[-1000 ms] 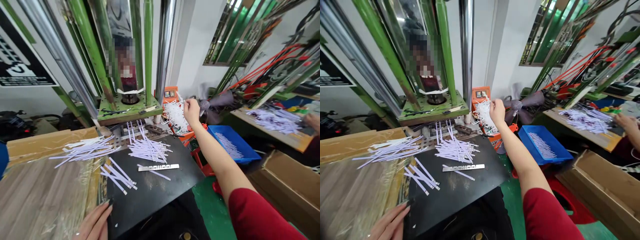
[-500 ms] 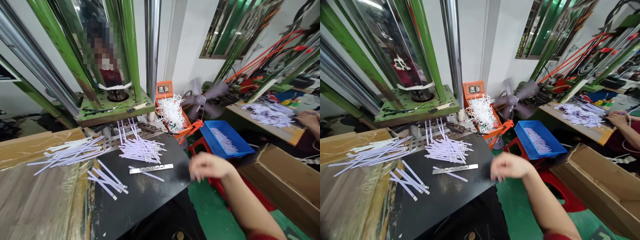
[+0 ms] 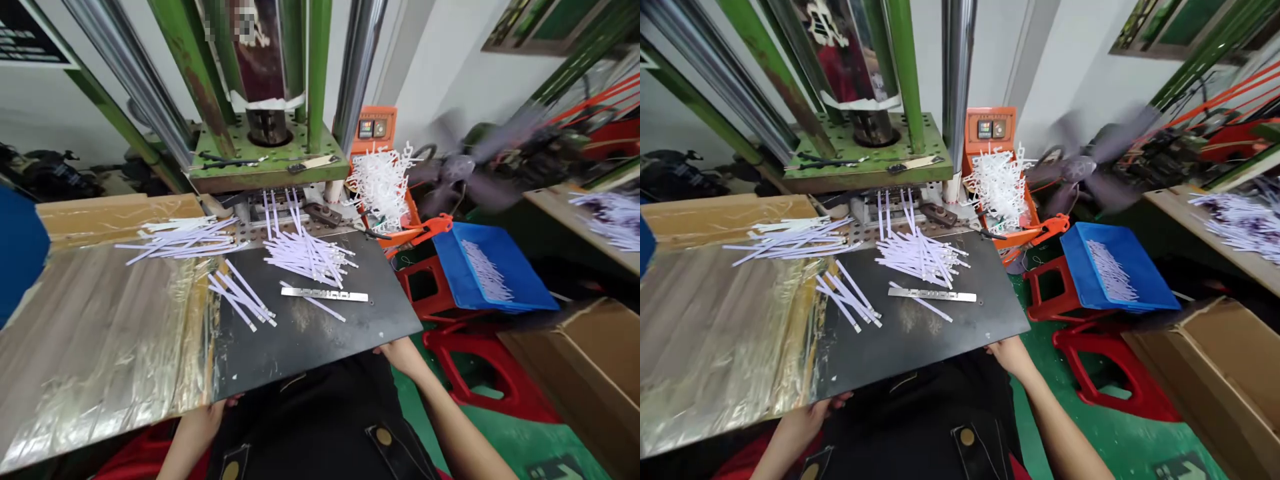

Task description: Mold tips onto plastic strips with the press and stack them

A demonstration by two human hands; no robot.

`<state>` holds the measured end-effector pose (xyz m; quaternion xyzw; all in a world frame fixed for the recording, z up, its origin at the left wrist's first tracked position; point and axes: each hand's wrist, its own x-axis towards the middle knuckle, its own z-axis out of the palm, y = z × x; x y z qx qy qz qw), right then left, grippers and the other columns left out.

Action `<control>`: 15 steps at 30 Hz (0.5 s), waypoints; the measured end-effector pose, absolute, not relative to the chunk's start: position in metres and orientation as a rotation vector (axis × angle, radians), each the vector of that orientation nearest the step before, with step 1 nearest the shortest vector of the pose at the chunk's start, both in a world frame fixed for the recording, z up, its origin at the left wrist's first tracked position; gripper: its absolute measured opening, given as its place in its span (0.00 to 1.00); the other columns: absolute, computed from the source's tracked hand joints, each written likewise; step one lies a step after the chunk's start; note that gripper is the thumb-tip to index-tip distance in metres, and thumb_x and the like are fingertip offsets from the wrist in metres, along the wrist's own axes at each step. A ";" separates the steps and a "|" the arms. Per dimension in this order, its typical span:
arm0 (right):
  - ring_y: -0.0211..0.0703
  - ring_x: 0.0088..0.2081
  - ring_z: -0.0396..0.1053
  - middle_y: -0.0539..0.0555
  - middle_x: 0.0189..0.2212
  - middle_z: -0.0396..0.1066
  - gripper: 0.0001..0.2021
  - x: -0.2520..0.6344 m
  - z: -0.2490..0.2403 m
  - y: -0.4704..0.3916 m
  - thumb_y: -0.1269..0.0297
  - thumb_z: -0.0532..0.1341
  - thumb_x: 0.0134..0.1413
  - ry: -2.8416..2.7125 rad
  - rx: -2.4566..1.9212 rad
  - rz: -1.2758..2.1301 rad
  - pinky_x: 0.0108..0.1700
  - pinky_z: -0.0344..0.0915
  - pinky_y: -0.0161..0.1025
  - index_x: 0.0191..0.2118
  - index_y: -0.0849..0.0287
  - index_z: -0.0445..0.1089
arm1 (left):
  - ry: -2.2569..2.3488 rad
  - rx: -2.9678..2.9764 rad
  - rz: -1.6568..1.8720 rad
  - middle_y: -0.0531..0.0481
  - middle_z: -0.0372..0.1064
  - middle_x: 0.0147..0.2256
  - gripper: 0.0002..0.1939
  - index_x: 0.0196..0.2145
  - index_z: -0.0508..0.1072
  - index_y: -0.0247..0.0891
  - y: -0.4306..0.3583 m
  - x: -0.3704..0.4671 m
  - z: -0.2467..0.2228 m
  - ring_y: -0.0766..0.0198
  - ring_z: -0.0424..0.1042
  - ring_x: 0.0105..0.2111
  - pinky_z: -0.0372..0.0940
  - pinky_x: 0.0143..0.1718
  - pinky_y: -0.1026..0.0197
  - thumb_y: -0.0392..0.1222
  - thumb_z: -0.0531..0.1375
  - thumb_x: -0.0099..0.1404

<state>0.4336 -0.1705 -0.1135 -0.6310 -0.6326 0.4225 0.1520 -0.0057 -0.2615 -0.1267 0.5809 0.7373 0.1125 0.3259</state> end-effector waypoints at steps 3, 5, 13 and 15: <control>0.54 0.37 0.75 0.56 0.30 0.77 0.08 0.443 -0.109 -0.163 0.71 0.58 0.49 -2.000 -1.715 1.171 0.46 0.71 0.48 0.23 0.56 0.70 | 1.817 1.303 0.264 0.45 0.77 0.27 0.28 0.23 0.73 0.42 -0.259 0.002 -0.119 0.51 0.78 0.32 0.73 0.35 0.57 0.67 0.47 0.57; 0.54 0.39 0.74 0.55 0.32 0.77 0.07 0.448 -0.107 -0.157 0.71 0.59 0.48 -2.092 -1.640 1.161 0.48 0.70 0.49 0.24 0.55 0.71 | 1.828 1.254 0.250 0.43 0.77 0.29 0.28 0.22 0.72 0.42 -0.260 0.002 -0.117 0.50 0.78 0.34 0.73 0.38 0.56 0.68 0.48 0.56; 0.56 0.41 0.74 0.56 0.33 0.77 0.06 0.449 -0.117 -0.154 0.66 0.60 0.52 -2.168 -1.580 1.057 0.48 0.71 0.51 0.26 0.54 0.72 | 1.846 1.281 0.196 0.45 0.79 0.33 0.25 0.30 0.77 0.41 -0.263 0.000 -0.127 0.53 0.78 0.34 0.73 0.41 0.53 0.60 0.47 0.59; 0.59 0.46 0.73 0.59 0.38 0.77 0.07 0.442 -0.111 -0.164 0.65 0.59 0.55 -2.133 -1.649 0.964 0.49 0.70 0.52 0.31 0.56 0.75 | 1.900 1.330 0.163 0.44 0.79 0.34 0.26 0.32 0.78 0.40 -0.267 0.004 -0.120 0.51 0.78 0.36 0.73 0.44 0.52 0.57 0.45 0.61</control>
